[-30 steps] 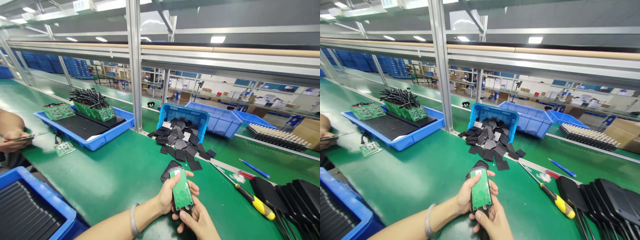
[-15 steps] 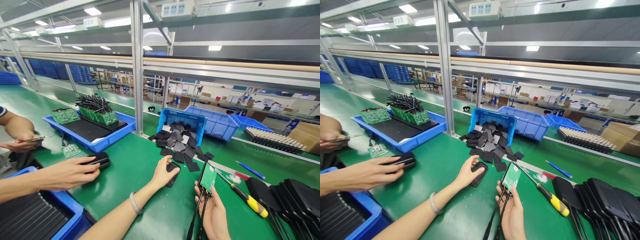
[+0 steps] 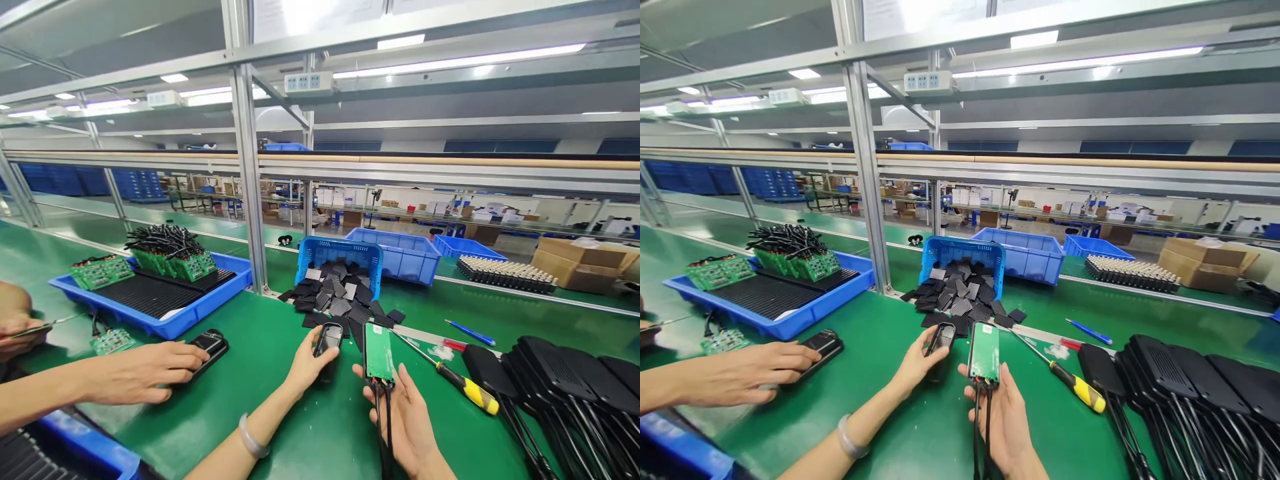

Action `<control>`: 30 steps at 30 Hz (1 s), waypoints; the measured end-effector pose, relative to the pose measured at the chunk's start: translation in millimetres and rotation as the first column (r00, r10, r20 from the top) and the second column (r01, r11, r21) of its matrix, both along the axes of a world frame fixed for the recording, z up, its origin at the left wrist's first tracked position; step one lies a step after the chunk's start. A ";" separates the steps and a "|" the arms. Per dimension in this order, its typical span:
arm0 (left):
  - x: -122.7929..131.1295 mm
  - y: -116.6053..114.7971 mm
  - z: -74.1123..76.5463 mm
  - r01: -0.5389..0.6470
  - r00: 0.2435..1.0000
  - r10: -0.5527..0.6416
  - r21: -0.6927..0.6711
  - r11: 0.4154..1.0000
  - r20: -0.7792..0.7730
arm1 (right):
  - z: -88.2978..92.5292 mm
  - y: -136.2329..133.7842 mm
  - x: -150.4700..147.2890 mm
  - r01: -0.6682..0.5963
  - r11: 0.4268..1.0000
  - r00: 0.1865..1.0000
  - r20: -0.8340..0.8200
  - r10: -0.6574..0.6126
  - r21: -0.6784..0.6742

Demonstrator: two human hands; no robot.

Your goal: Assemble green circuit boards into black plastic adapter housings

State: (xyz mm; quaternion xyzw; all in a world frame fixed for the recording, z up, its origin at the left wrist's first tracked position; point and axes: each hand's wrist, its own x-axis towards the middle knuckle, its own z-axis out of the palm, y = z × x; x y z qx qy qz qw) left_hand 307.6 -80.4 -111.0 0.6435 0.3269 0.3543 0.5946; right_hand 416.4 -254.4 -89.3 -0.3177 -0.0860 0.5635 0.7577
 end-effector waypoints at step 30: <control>-11.9 -36.8 12.5 0.591 0.740 -0.296 -0.373 0.715 0.604 | -30.1 -11.7 11.1 0.146 0.983 -0.179 0.974 0.139 -0.114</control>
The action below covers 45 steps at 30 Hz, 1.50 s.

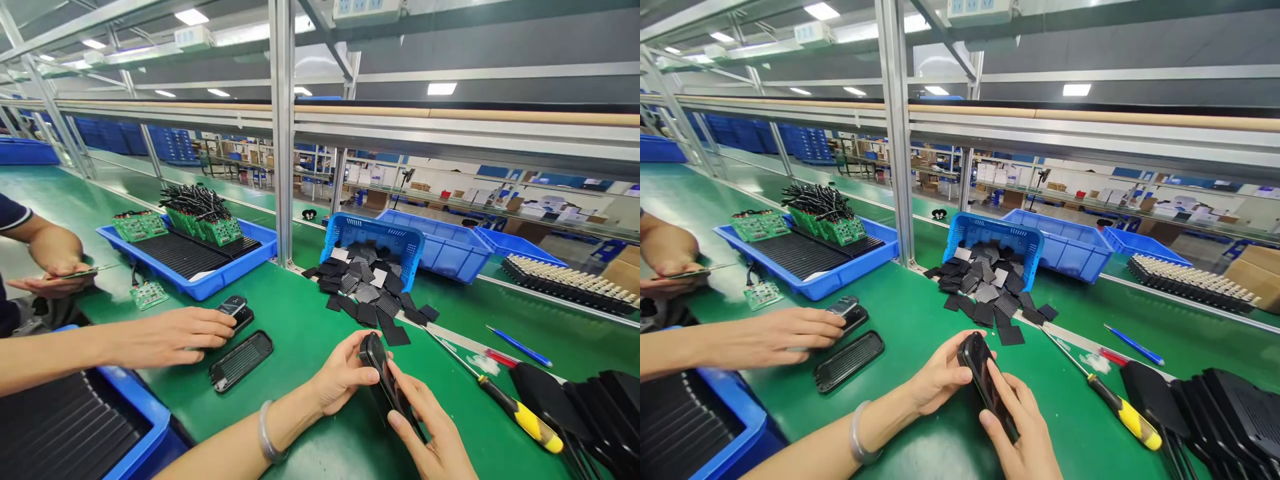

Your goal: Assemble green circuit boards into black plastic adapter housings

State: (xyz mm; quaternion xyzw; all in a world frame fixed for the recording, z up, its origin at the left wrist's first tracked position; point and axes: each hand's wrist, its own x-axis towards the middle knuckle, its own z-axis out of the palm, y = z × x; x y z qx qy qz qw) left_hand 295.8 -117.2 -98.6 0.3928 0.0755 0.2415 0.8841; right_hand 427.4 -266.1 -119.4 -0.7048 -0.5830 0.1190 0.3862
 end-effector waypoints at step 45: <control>10.5 0.5 -8.8 -0.218 0.931 0.268 0.214 0.952 -0.246 | 21.1 0.9 8.2 0.330 0.913 0.916 0.151 -0.371 0.239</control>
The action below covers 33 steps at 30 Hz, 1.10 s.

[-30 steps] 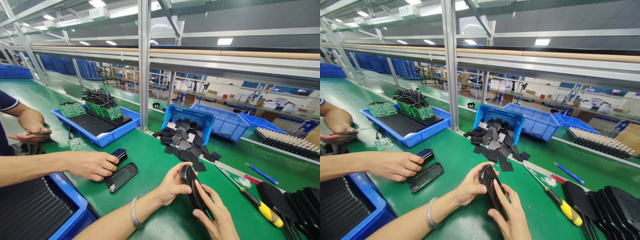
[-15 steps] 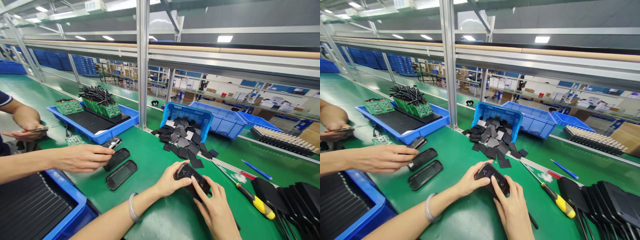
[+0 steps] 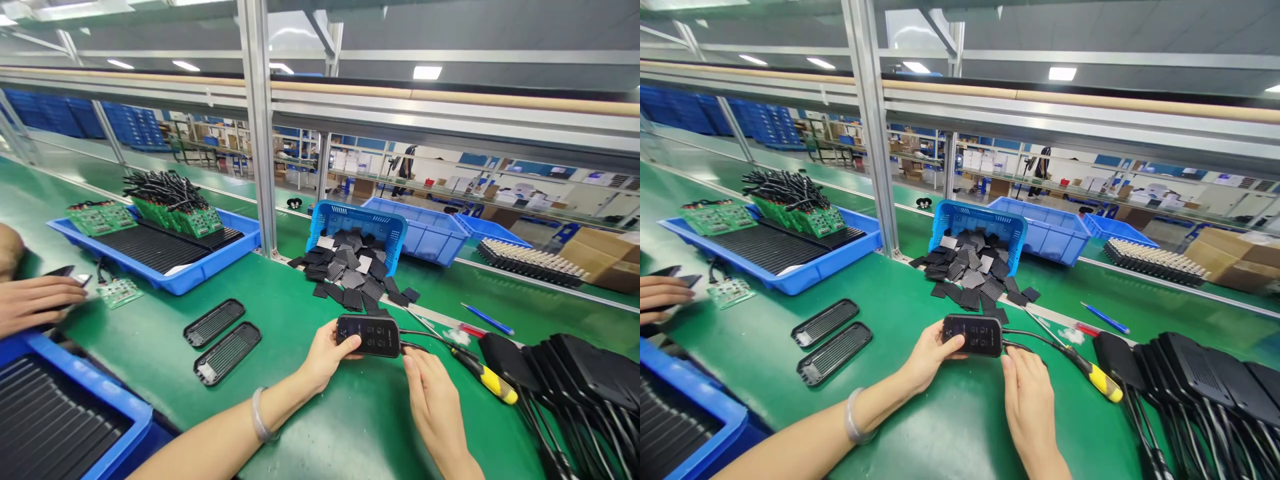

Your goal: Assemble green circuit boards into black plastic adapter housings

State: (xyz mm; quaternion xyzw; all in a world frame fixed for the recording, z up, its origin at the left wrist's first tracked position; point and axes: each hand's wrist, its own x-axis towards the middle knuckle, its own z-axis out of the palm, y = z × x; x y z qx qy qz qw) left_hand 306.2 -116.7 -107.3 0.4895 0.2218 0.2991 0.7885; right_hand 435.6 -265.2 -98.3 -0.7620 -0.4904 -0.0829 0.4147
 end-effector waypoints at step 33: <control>-12.7 -14.5 17.0 0.439 0.898 -0.351 0.563 0.700 -0.265 | 25.7 -10.0 -20.7 -0.397 0.865 0.813 -0.320 0.486 0.307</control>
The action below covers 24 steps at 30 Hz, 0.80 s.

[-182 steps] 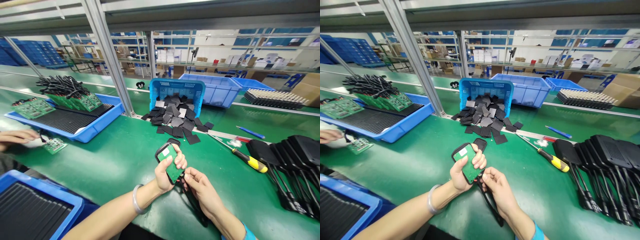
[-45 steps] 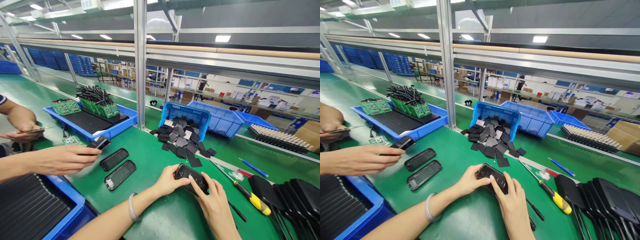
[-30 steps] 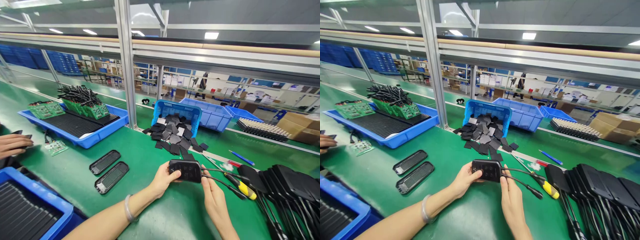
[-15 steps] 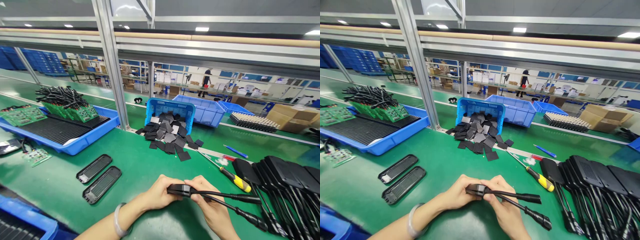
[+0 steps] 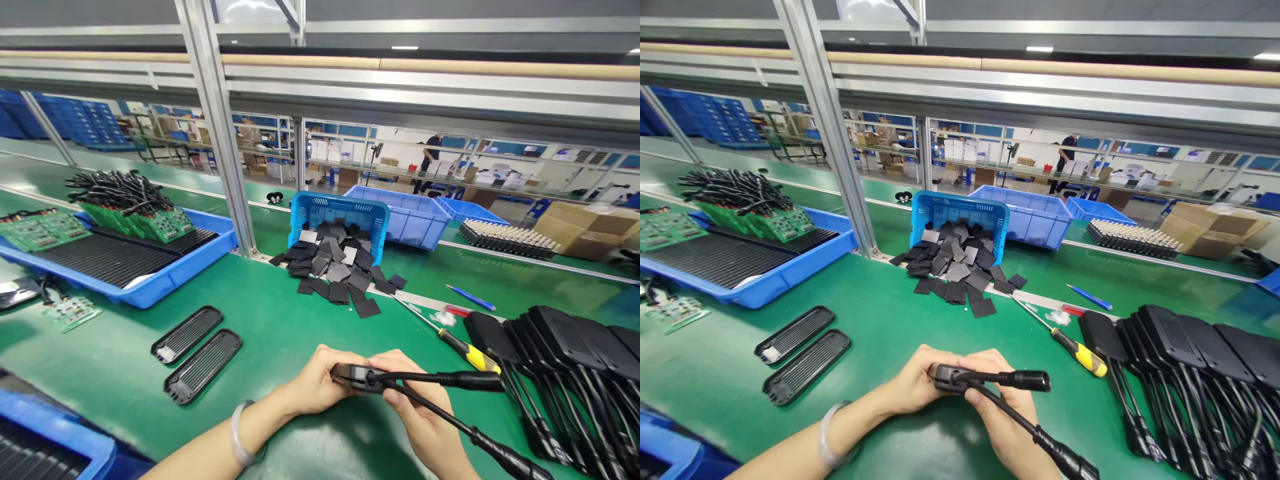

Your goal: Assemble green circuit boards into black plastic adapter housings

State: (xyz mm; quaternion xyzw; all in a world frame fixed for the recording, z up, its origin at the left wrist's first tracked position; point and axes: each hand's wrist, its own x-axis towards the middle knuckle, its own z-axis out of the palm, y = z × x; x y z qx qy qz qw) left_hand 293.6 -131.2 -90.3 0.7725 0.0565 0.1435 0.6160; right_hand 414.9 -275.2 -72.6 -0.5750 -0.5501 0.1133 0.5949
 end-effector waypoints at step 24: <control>4.2 1.7 -28.8 -0.172 0.955 0.110 0.216 0.961 0.274 | -10.5 1.6 -13.3 0.263 0.961 0.962 -0.104 -0.253 0.090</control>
